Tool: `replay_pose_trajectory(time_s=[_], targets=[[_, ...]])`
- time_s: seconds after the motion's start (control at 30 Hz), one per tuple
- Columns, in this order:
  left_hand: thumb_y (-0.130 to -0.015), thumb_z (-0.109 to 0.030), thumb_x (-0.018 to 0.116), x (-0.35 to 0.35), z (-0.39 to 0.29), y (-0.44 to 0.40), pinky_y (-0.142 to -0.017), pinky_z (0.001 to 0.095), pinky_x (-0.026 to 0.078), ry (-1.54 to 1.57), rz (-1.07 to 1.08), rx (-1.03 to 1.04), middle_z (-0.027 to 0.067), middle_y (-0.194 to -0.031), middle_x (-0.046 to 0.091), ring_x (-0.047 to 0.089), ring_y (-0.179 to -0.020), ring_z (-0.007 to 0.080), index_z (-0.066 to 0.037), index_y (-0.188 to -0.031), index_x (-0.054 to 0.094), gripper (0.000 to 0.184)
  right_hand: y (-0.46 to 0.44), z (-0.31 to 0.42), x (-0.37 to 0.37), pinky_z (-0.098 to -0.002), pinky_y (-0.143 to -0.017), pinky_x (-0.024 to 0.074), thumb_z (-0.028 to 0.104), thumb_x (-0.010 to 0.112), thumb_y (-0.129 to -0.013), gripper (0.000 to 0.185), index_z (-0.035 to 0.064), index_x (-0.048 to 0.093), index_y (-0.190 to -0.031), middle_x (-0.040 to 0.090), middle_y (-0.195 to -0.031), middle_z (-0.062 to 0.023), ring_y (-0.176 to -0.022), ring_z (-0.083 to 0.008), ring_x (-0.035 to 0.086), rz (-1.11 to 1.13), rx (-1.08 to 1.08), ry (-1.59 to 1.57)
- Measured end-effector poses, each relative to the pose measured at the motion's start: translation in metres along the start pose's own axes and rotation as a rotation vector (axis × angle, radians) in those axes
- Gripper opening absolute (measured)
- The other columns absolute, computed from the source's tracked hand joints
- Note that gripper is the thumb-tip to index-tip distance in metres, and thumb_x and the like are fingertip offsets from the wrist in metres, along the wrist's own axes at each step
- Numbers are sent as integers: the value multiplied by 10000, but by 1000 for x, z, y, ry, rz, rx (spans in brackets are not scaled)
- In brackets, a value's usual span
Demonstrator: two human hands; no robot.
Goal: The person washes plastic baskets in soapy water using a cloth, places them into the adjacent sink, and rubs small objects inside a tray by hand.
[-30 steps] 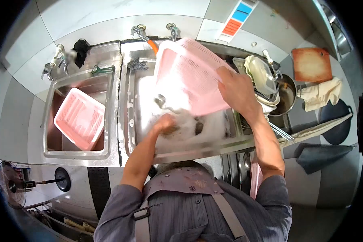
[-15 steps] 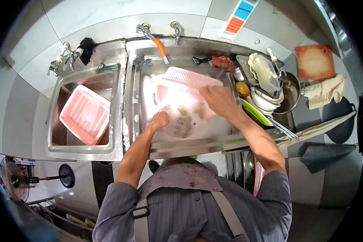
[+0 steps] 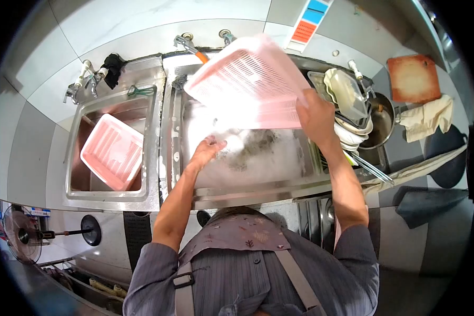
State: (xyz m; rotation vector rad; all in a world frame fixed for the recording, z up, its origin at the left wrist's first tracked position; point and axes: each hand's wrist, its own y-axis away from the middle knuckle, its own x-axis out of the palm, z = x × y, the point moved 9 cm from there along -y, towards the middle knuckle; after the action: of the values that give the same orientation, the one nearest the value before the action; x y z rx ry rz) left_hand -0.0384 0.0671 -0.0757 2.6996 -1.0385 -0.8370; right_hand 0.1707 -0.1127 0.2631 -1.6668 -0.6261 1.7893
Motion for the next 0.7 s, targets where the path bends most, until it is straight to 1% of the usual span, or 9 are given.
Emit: replay_pose_trajectory(time_s=[0.07,0.17,0.27,0.3,0.4,0.43,0.53,0.57,0.7], targets=[[-920,-394,671,-6,-10,9,-999,424,495,558,46,-34,170,-1398,547,546,-1257,308,-11,-1490,346,760,7,-30,11,-376,-619,531,100,650,-854,156,30,592,-981,680,-883,-134,-732,-274,690,-5,163,-210],[-930,-347,672,-16,-27,20,-955,396,533,951,88,62,164,-1378,562,570,-1232,272,-22,-1493,317,740,35,-76,42,-330,-704,521,105,651,-876,176,3,603,-1012,686,-929,-149,-786,-208,677,-35,371,-515],[-937,-290,676,-37,-28,20,-860,350,578,1018,13,120,167,-1358,577,617,-1166,235,-18,-1484,318,708,62,-100,82,-300,-751,505,94,656,-878,198,-16,611,-1037,685,-945,-113,-828,-143,638,-66,464,-776],[-946,-224,662,-40,-36,20,-779,315,600,1078,-8,163,133,-1266,641,675,-1038,220,13,-1412,428,572,70,-105,93,-295,-762,499,87,660,-874,210,-24,613,-1047,685,-956,-85,-848,-121,619,-66,517,-934],[-949,-193,655,-56,-37,28,-668,287,609,794,-101,41,126,-1130,699,708,-899,211,55,-1248,579,396,87,-119,125,-275,-758,492,64,654,-873,235,-34,616,-1084,683,-981,-50,-853,-109,615,-46,652,-1167],[-936,-115,628,-67,-51,45,-546,258,587,730,-214,-22,145,-984,717,706,-775,205,102,-1083,649,263,87,-118,131,-261,-741,487,116,632,-909,247,-33,609,-1105,678,-984,-51,-863,-102,613,-75,595,-1148],[-913,-47,576,-93,-37,62,-461,274,565,579,-235,-35,174,-913,705,688,-702,200,139,-1080,633,257,106,-136,181,-279,-772,516,226,572,-969,327,-29,604,-1170,683,-1029,-77,-887,-135,635,38,802,-1412],[-901,-17,542,-105,-34,69,-462,285,570,561,-304,0,183,-897,697,679,-683,199,153,-1080,625,260,114,-127,196,-323,-825,543,337,509,-1010,420,-15,599,-1221,684,-1058,-105,-904,-194,659,24,938,-1740],[-927,-4,488,-135,-56,105,-469,316,579,509,-555,88,180,-860,679,666,-634,219,148,-1077,608,245,173,-113,315,-363,-884,537,385,492,-1028,459,6,576,-1273,676,-1105,-127,-972,-248,654,342,1351,-1628]])
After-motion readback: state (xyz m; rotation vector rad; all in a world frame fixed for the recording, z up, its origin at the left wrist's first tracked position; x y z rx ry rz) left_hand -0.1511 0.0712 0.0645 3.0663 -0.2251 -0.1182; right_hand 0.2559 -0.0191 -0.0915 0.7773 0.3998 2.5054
